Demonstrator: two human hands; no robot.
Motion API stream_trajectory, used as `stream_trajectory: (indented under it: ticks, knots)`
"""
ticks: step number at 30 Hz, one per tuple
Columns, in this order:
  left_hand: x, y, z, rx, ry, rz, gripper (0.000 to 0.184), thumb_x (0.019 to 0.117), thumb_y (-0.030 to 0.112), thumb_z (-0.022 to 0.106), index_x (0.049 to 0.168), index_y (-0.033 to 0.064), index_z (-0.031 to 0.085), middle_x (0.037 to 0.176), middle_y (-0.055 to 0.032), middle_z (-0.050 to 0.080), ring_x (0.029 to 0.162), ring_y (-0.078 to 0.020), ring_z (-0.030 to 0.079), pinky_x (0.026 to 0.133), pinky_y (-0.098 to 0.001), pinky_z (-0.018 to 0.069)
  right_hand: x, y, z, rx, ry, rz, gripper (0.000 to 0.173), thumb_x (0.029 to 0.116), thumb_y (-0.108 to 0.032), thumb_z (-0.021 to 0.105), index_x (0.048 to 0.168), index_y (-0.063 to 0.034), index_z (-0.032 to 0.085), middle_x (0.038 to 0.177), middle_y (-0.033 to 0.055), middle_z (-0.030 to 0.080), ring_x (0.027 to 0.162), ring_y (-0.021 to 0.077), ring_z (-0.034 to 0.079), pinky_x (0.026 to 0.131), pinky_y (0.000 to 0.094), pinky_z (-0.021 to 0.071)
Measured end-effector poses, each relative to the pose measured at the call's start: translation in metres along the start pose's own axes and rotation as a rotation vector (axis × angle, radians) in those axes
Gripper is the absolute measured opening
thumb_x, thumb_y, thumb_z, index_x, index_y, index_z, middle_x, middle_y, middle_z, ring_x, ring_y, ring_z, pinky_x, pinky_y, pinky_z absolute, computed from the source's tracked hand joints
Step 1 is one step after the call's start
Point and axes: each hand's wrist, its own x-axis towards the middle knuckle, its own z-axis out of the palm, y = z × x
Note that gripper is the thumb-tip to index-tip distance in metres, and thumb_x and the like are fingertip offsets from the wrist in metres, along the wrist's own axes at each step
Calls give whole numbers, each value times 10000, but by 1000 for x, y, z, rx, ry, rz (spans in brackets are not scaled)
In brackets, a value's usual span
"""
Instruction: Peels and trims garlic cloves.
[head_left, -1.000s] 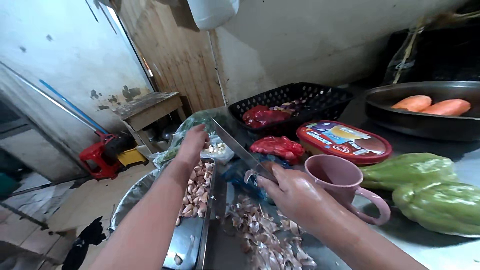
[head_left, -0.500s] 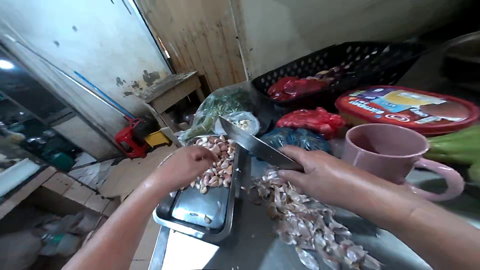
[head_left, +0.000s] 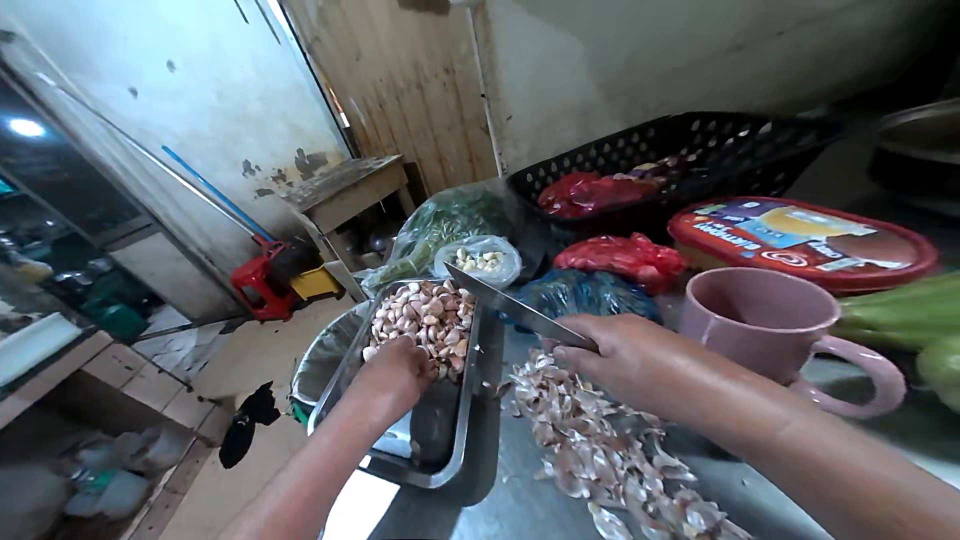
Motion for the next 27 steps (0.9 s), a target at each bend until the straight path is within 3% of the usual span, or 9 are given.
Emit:
stream_trajectory:
  ticks: [2, 6, 13, 21, 24, 27]
  knots:
    - [3, 6, 2, 125, -26, -4, 358, 1045, 354, 547, 1222, 83, 699, 1306, -150, 593, 1257, -314, 561, 1063, -493, 455, -1, -2, -2, 0, -6, 12, 263, 1059, -273, 584, 1285, -168, 669, 937, 79, 704, 836, 224, 670, 785, 449, 549]
    - [9, 10, 5, 162, -28, -40, 366, 1018, 367, 596, 1209, 71, 694, 1347, -140, 587, 1287, -314, 546, 1063, -501, 453, -1, 1, -1, -36, 10, -5, 262, 1065, -285, 568, 1291, -198, 668, 898, 56, 699, 799, 208, 662, 749, 435, 548]
    - [9, -7, 0, 70, 49, -59, 251, 1006, 257, 597, 1161, 127, 745, 1252, -121, 627, 1209, -302, 587, 1026, -498, 482, -2, 1, 0, -36, 28, -14, 265, 1063, -275, 572, 1296, -198, 671, 938, 58, 713, 844, 220, 675, 779, 454, 551]
    - [15, -9, 11, 247, 97, 247, 301, 1040, 203, 525, 1269, 269, 709, 1226, -115, 631, 1154, -319, 607, 965, -516, 515, 0, 1, 0, -60, 18, -12, 279, 1073, -280, 548, 1313, -197, 664, 942, 69, 712, 856, 230, 674, 797, 455, 547]
    - [17, -10, 12, 355, 155, 298, 278, 1024, 156, 539, 1238, 201, 710, 1178, -131, 647, 1133, -339, 619, 943, -517, 523, 0, 2, 1, -53, 27, -8, 278, 1072, -279, 550, 1312, -197, 666, 953, 65, 716, 863, 228, 677, 805, 456, 550]
    - [15, -14, 10, 350, 176, 303, 208, 1022, 196, 573, 1140, 100, 714, 1179, -145, 646, 1144, -346, 616, 964, -516, 515, -1, 0, -1, -59, 24, -3, 287, 1074, -278, 546, 1323, -191, 660, 975, 74, 718, 888, 239, 680, 819, 460, 547]
